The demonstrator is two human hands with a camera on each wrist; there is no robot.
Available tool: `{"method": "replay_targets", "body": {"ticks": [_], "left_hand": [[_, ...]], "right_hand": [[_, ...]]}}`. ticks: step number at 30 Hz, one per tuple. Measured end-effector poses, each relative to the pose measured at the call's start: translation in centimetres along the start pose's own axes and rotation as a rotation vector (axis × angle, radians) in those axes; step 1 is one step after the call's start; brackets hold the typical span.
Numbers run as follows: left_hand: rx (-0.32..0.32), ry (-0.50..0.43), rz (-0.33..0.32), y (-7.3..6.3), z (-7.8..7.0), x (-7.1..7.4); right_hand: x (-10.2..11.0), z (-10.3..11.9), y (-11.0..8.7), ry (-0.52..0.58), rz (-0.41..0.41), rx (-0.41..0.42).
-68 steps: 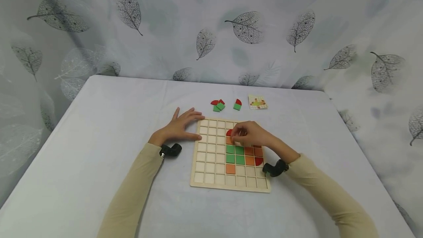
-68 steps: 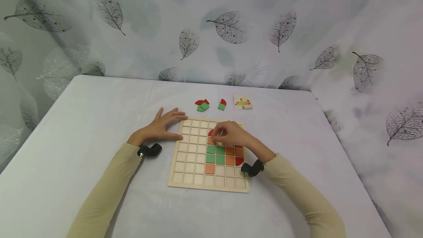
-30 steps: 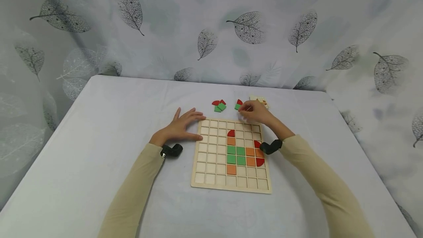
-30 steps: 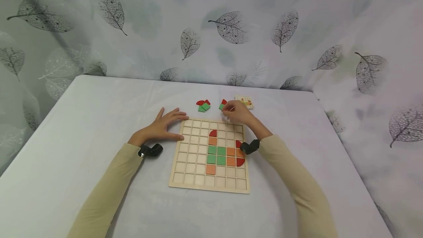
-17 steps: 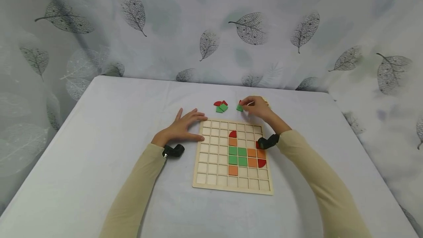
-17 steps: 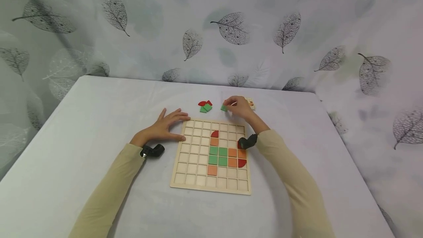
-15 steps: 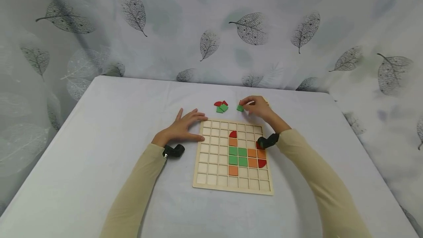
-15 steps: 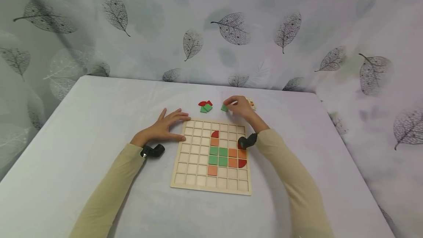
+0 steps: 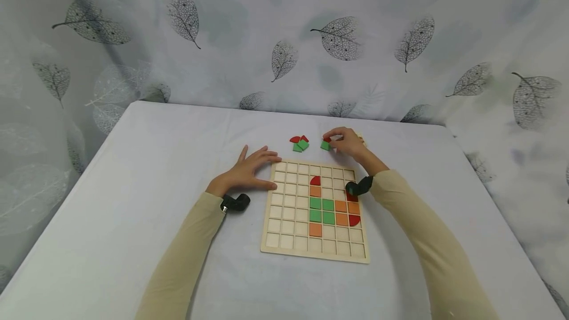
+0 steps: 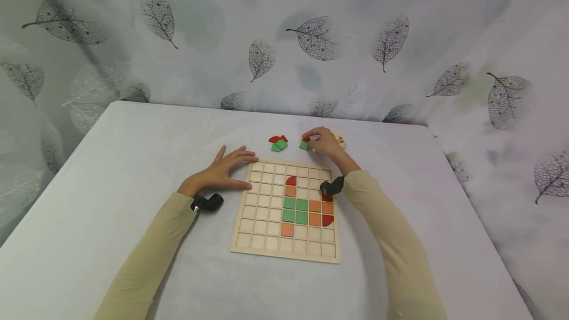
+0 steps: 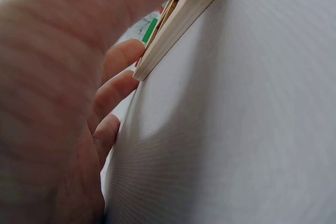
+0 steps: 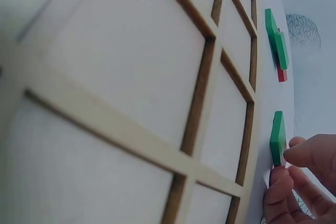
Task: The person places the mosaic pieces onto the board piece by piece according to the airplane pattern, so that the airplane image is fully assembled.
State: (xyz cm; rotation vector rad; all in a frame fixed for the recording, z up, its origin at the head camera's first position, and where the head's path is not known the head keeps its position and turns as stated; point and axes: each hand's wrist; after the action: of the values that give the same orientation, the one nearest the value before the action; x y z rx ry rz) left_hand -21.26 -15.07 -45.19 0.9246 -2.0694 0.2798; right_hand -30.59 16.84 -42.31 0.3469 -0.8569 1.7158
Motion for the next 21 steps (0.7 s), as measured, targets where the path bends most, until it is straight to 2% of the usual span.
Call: {"method": "replay_targets", "body": {"ticks": [8, 16, 21], "left_hand": [[0.014, -0.002, 0.001, 0.01, -0.10, 0.08], [0.017, -0.009, 0.000, -0.03, -0.15, 0.07], [0.004, 0.001, -0.002, 0.06, -0.05, 0.02]], "right_hand": [[-0.09, 0.10, -0.15, -0.023, 0.012, -0.002], [-0.03, 0.26, -0.66, -0.089, 0.093, 0.038], [-0.09, 0.20, -0.76, -0.126, 0.104, 0.044]]}}
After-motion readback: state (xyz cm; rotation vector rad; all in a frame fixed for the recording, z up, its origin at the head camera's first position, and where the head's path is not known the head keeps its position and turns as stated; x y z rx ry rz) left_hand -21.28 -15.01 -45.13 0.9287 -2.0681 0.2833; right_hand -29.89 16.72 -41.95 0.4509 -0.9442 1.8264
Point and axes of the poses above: each hand's wrist, its own y-axis towards the middle knuckle, its own x-axis out of the back of the hand, z = x × y, and after that the axes turned 12 degrees about -x, right-handed
